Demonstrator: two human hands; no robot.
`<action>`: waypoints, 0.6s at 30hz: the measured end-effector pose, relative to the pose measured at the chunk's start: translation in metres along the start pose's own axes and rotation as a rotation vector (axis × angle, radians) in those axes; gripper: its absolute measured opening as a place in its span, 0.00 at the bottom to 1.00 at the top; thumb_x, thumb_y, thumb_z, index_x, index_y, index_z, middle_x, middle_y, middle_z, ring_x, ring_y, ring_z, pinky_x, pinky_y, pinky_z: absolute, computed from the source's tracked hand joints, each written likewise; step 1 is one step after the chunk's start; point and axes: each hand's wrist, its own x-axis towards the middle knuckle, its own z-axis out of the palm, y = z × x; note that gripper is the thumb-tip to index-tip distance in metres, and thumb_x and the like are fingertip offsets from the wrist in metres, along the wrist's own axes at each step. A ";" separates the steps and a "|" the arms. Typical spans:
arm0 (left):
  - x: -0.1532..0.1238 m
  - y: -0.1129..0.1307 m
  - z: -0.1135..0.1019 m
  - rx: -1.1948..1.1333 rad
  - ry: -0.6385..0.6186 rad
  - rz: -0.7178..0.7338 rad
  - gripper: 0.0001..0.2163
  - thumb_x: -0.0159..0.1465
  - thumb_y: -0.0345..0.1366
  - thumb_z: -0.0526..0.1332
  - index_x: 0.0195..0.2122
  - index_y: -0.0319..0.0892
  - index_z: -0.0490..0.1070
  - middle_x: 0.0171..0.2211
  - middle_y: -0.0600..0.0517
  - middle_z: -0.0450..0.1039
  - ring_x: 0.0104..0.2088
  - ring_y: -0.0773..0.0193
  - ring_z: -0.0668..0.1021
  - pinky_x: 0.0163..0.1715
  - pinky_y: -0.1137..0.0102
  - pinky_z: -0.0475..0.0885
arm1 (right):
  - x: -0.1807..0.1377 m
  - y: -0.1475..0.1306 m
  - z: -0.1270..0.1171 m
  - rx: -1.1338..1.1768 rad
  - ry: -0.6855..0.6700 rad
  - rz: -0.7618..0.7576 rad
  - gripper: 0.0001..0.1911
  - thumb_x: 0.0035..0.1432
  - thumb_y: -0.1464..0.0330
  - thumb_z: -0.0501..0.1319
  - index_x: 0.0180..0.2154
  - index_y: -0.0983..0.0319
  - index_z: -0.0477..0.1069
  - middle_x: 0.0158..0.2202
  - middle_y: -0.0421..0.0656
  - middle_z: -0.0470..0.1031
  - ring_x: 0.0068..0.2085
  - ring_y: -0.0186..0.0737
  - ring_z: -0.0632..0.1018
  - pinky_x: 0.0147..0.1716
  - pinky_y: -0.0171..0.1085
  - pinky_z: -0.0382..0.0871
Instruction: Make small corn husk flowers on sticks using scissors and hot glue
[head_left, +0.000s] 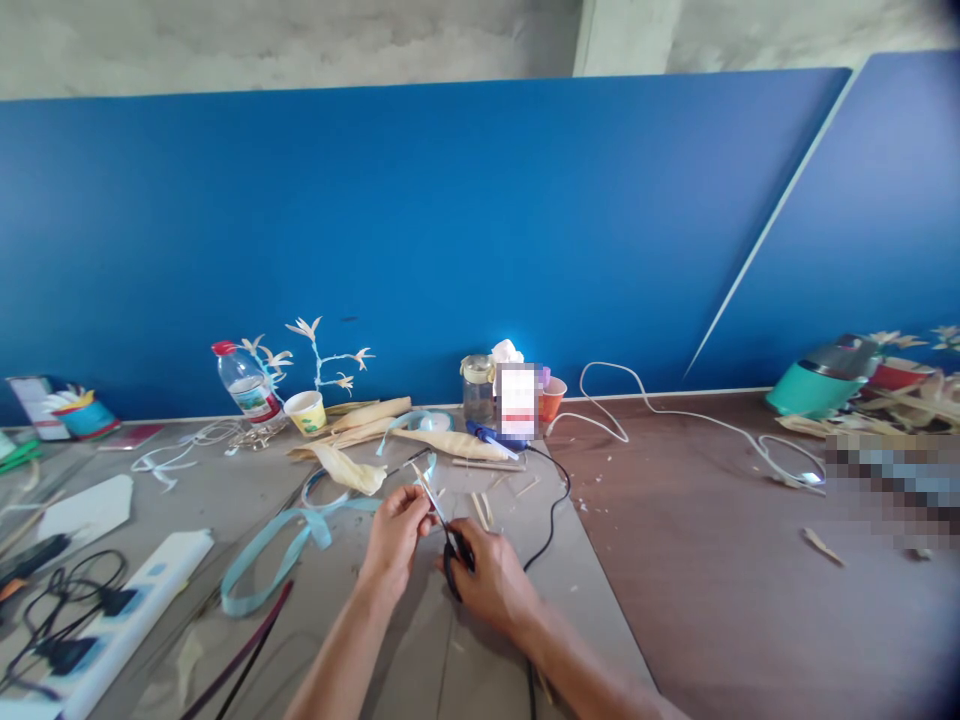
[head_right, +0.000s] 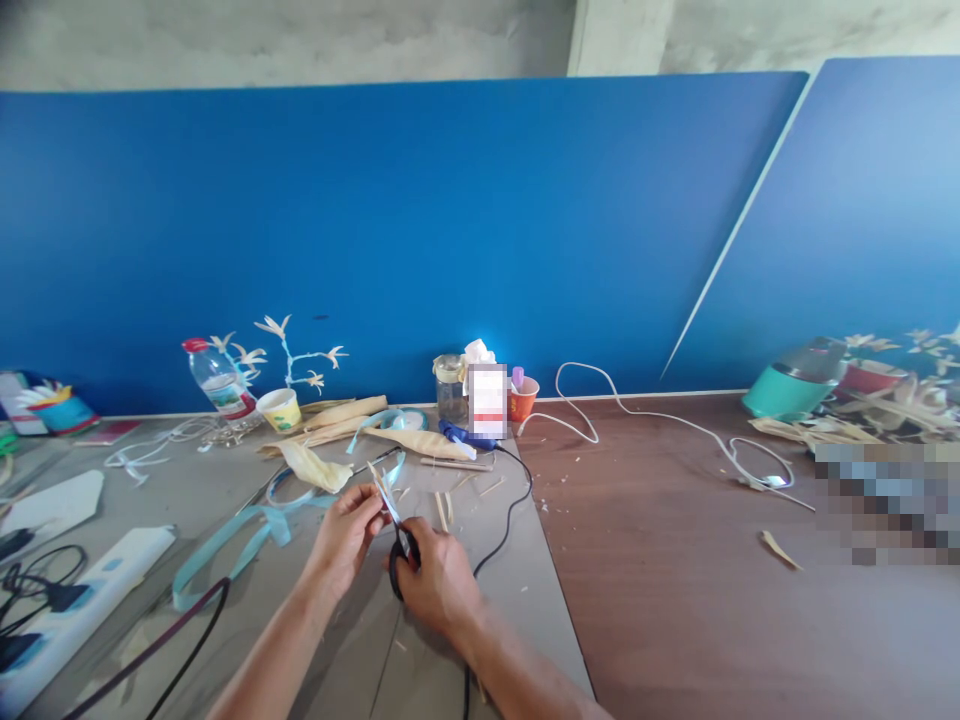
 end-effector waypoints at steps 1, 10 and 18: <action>0.000 0.000 0.000 -0.001 0.000 0.002 0.05 0.48 0.32 0.63 0.21 0.39 0.66 0.13 0.61 0.61 0.15 0.76 0.64 0.24 0.76 0.63 | 0.000 0.000 0.000 0.001 0.001 0.002 0.15 0.50 0.70 0.57 0.42 0.60 0.68 0.26 0.39 0.72 0.26 0.34 0.70 0.26 0.30 0.60; 0.002 -0.002 -0.003 -0.001 -0.011 0.013 0.05 0.49 0.33 0.63 0.22 0.38 0.67 0.14 0.60 0.62 0.15 0.77 0.64 0.25 0.75 0.63 | 0.000 -0.001 0.000 0.034 -0.018 0.024 0.15 0.50 0.71 0.56 0.42 0.60 0.68 0.25 0.39 0.73 0.25 0.33 0.71 0.25 0.29 0.60; 0.003 -0.001 -0.004 -0.004 -0.034 0.018 0.06 0.49 0.33 0.63 0.21 0.39 0.67 0.13 0.60 0.62 0.17 0.75 0.66 0.24 0.76 0.61 | 0.000 0.000 0.001 0.069 -0.007 0.002 0.13 0.51 0.71 0.56 0.42 0.61 0.68 0.29 0.41 0.75 0.27 0.35 0.73 0.28 0.30 0.62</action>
